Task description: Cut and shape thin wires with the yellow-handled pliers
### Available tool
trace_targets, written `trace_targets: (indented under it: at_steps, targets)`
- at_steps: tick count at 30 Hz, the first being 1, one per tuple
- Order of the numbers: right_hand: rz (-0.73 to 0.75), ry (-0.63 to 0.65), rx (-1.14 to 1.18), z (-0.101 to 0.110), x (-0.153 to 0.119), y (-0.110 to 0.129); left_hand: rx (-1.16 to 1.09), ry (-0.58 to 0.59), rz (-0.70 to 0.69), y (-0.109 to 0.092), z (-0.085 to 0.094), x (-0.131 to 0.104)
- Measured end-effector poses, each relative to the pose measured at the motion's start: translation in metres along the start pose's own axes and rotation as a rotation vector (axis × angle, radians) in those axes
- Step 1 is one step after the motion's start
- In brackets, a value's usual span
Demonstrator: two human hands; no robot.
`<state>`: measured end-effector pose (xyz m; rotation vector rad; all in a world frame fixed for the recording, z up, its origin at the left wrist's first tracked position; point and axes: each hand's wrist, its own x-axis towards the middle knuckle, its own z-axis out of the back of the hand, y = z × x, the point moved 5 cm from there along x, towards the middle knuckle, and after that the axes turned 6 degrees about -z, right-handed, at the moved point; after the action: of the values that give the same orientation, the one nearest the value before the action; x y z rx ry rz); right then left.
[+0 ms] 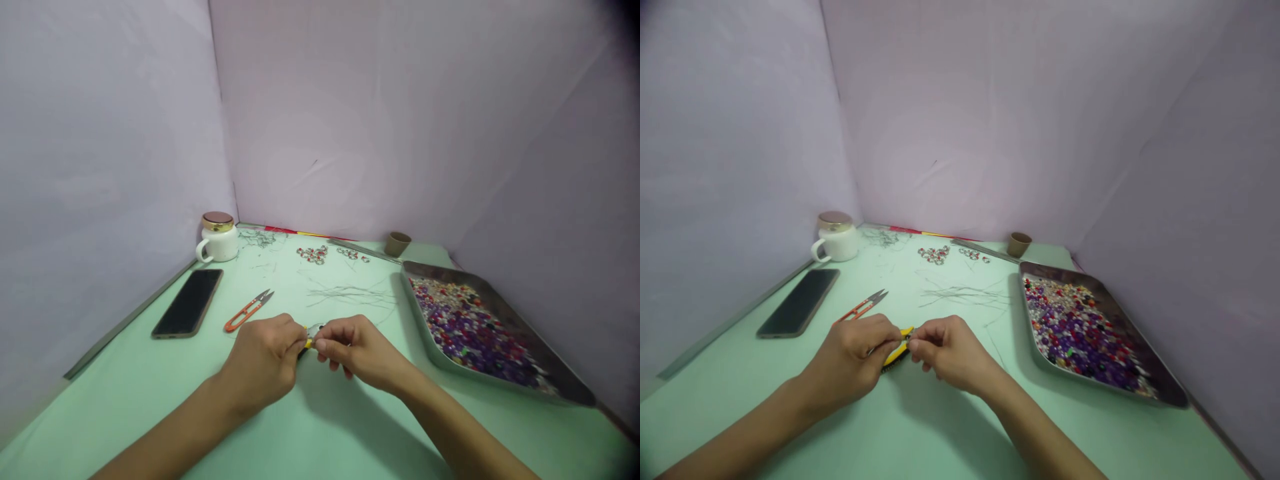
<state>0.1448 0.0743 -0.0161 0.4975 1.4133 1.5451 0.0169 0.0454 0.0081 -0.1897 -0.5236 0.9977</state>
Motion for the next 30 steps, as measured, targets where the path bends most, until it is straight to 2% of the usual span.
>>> trace_targets:
  at_steps: [7,9,12,14,17,23,30]
  targets:
    - [0.085,-0.114,-0.032,-0.002,0.0,0.002,-0.066,0.01,0.09,0.001,-0.003,0.0]
    - [0.18,-0.164,-0.161,-0.002,-0.004,0.007,-0.147,0.042,0.158,0.004,-0.005,0.001]
    - [0.418,-0.219,-0.42,-0.005,-0.012,0.019,-0.344,0.116,0.286,0.009,-0.01,0.001]
    - [0.531,-0.205,-0.528,-0.009,-0.017,0.023,-0.474,0.169,0.374,0.013,-0.013,-0.001]
    - [0.615,-0.17,-0.597,-0.014,-0.02,0.025,-0.581,0.234,0.463,0.018,-0.015,-0.004]
    - [0.701,-0.179,-0.721,-0.021,-0.022,0.024,-0.733,0.281,0.538,0.021,-0.019,-0.005]
    - [0.68,-0.193,-0.889,-0.025,-0.02,0.017,-0.784,0.301,0.578,0.025,-0.028,-0.006]
